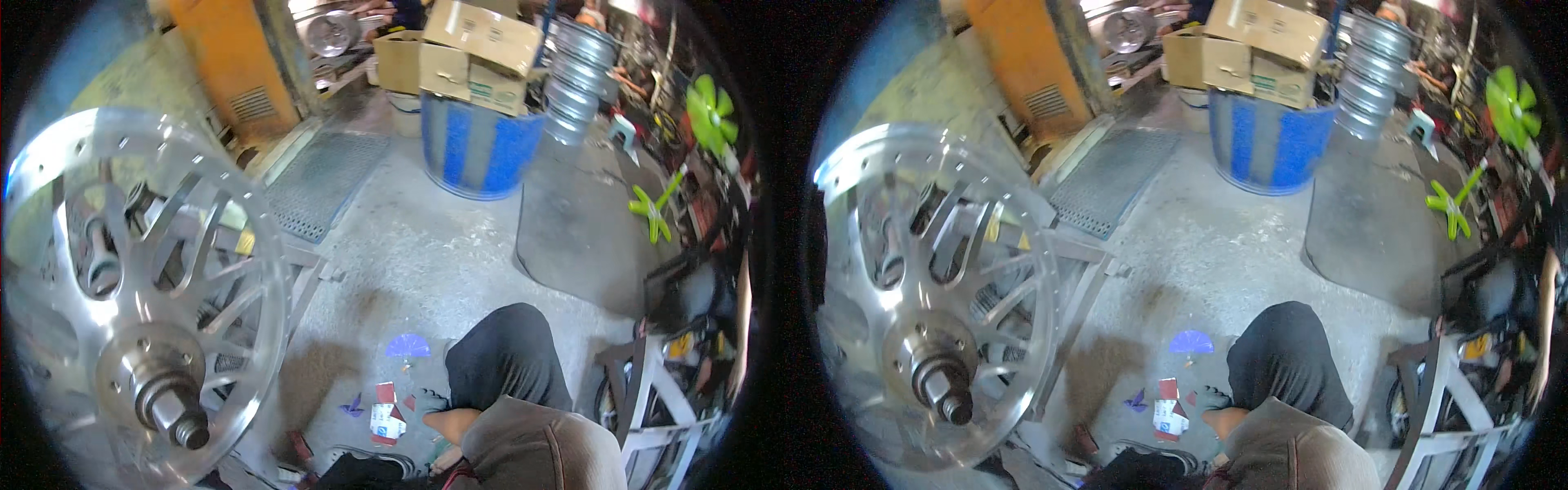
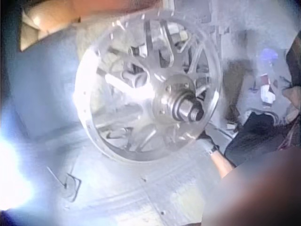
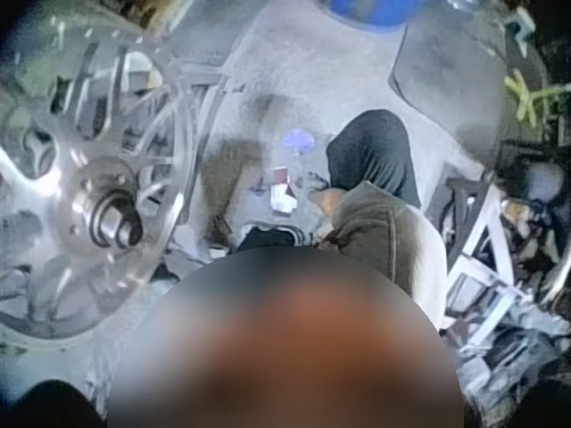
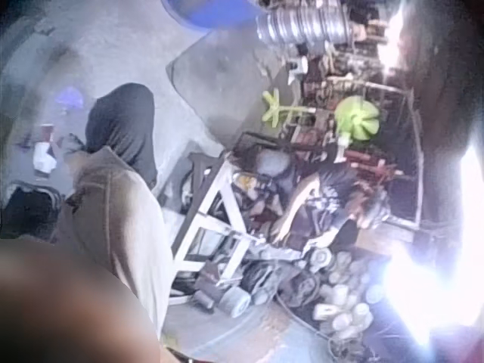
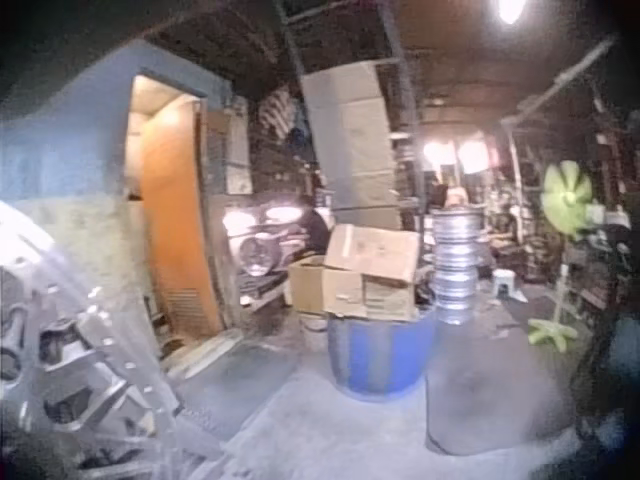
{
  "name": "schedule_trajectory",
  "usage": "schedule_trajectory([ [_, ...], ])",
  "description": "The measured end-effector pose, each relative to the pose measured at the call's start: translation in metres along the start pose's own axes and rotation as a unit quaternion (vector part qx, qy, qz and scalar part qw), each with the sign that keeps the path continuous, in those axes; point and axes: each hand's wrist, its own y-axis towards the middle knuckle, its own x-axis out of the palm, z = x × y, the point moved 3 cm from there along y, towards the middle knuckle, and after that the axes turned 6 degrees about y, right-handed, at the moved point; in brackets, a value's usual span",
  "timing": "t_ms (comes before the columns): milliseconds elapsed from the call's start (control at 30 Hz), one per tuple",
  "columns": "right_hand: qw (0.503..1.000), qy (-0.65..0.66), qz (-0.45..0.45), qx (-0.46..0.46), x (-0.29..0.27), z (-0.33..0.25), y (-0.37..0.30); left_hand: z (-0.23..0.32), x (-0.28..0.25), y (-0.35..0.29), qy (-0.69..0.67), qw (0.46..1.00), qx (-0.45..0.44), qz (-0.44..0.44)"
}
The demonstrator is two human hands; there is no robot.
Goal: The person sits on the floor and uses a sanding block to smooth the surface of a spinning metal wheel rim. They rotate the rim by hand and apply the sanding block to different sections of the rim's face and edges.
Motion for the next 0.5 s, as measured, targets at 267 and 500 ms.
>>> schedule_trajectory([
  [267,0.996,0.086,0.002,0.017,-0.008,-0.009,-0.01,0.089,0.039,0.006,0.035,0.981,0.109,-0.155],
  [500,0.895,0.361,0.219,0.144,-0.148,-0.025,0.031,0.16,0.041,0.011,0.038,0.962,0.213,-0.165],
])
